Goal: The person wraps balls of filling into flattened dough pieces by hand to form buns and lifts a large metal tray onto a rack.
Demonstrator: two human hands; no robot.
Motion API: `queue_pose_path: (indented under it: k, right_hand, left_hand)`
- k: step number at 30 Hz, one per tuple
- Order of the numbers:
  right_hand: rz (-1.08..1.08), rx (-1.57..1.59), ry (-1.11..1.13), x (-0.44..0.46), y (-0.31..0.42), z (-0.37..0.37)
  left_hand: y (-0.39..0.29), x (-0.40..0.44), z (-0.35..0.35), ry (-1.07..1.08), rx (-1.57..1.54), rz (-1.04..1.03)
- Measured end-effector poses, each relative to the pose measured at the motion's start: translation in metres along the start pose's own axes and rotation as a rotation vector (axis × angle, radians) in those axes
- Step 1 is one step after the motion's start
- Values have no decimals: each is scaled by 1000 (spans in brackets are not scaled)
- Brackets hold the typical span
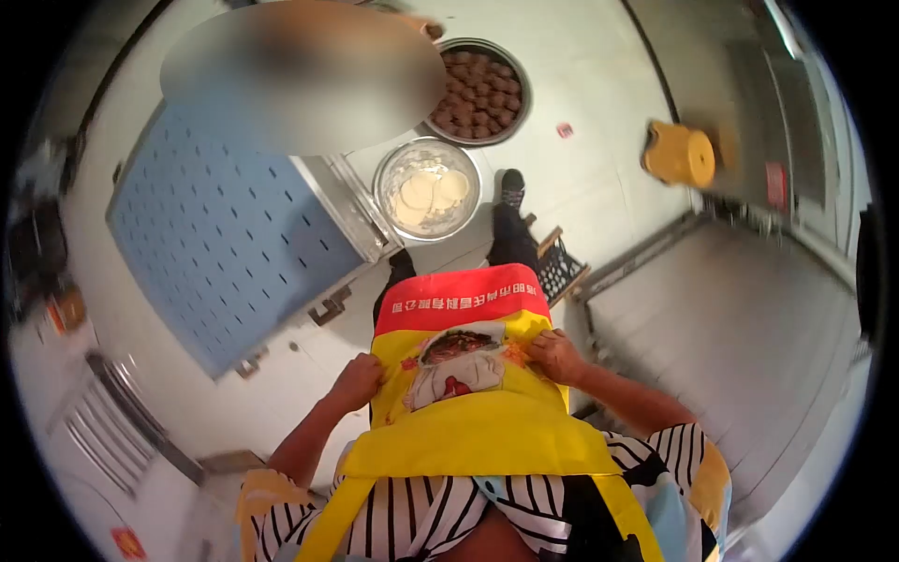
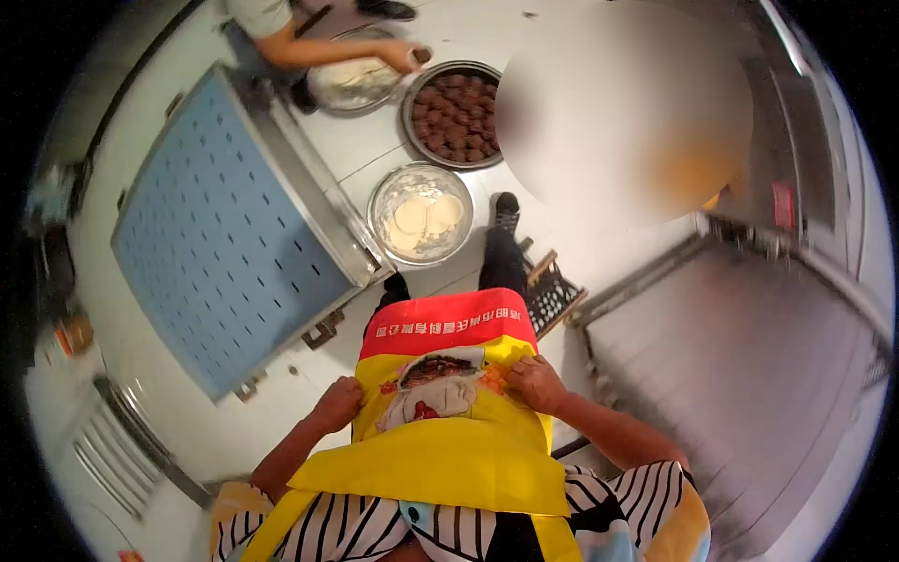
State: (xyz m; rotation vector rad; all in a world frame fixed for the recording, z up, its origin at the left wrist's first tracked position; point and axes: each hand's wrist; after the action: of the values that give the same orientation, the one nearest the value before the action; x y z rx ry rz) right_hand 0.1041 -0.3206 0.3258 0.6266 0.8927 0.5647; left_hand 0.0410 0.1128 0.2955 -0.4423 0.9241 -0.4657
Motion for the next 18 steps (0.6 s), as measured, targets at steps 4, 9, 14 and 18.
queue_pose_path:
  k: [4, 9, 14, 18]
  right_hand:
    - [79, -78, 320, 53, -73, 101]
    - [187, -293, 611, 72, -118, 185]
    - [61, -173, 894, 86, -139, 201]
    - [-555, 104, 1352, 77, -142, 209]
  left_hand:
    - [-57, 25, -5, -144, -638, 352]
    - [-161, 87, -42, -170, -676, 357]
    - [-199, 113, -57, -120, -893, 315]
    - [-232, 84, -78, 492, -1056, 196]
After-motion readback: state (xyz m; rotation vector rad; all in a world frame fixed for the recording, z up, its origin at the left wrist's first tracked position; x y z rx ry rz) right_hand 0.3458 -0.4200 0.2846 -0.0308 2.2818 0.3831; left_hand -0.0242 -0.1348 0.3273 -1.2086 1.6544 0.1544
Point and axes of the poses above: each hand's wrist, its own x-axis towards the middle knuckle, its own z-axis out of the back of the hand, y = z × x, and after that the axes turned 11 degrees about x, right-handed
